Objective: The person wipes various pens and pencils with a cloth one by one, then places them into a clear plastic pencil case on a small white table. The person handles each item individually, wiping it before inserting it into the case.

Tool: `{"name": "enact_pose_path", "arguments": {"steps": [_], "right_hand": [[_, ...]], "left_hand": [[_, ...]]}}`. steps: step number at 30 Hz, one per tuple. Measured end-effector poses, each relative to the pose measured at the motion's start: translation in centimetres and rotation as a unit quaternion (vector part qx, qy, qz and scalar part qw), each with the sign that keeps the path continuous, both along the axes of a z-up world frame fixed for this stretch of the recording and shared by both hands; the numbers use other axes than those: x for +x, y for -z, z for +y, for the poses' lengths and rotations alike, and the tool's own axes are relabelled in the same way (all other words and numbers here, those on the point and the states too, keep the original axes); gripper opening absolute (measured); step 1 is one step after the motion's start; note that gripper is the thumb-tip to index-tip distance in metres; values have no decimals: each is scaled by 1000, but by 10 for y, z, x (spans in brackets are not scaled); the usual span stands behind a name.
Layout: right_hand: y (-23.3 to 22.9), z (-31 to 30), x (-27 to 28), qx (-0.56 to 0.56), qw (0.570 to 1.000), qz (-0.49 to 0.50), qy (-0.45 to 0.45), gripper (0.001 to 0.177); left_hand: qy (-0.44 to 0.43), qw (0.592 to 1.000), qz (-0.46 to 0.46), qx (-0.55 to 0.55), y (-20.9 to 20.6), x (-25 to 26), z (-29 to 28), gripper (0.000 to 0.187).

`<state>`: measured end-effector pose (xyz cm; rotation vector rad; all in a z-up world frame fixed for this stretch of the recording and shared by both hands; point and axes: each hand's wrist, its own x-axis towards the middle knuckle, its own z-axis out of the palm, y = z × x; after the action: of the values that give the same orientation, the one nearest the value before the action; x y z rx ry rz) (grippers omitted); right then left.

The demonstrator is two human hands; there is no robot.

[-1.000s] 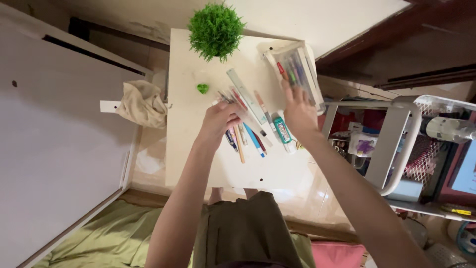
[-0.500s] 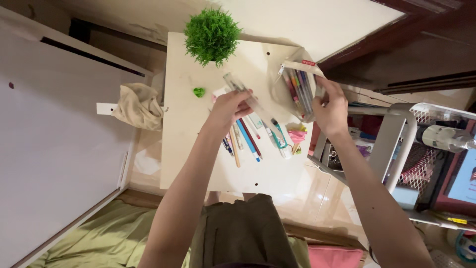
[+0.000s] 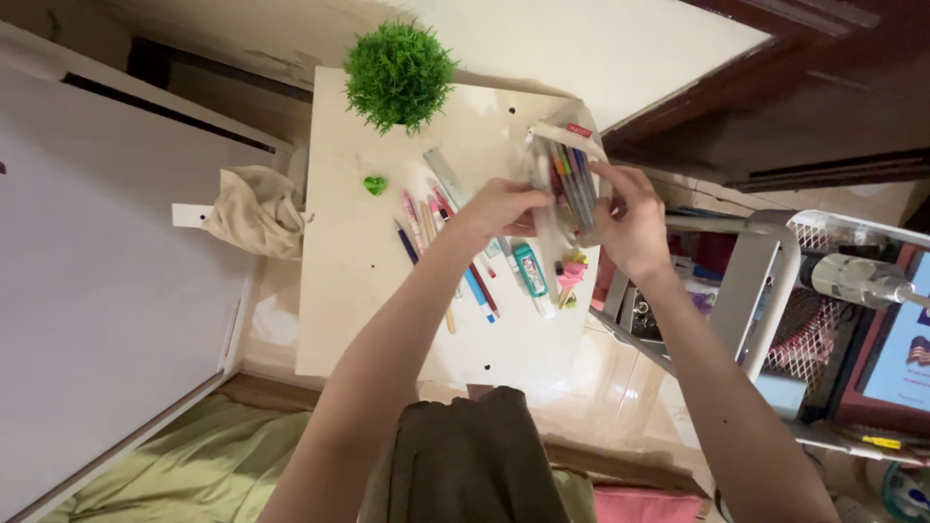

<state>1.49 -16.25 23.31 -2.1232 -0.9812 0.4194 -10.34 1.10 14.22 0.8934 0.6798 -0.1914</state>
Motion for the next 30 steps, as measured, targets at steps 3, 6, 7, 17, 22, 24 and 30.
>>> {"name": "enact_pose_path", "arguments": {"steps": [3, 6, 7, 17, 22, 24, 30], "right_hand": [[-7, 1, -4, 9, 1000, 10, -10, 48], [-9, 0, -7, 10, 999, -10, -32, 46], [-8, 0, -9, 15, 999, -24, -44, 44], [19, -16, -43, -114, 989, -90, -36, 53], [25, -21, -50, -132, 991, -3, 21, 41], [28, -24, -53, -123, 992, -15, 28, 35], [33, -28, -65, -119, 990, -71, 35, 28]], "left_hand": [[-7, 1000, -10, -22, 31, 35, -13, 31], [-58, 998, -15, 13, 64, 63, -12, 25], [-85, 995, -18, 40, 74, 69, -11, 23], [-175, 926, 78, 326, 77, 80, -11, 27], [-209, 926, 102, 297, 59, 80, -18, 30], [-236, 924, 112, 279, 61, 81, -23, 32], [-290, 918, 67, 261, 77, 89, -36, 34]]}}
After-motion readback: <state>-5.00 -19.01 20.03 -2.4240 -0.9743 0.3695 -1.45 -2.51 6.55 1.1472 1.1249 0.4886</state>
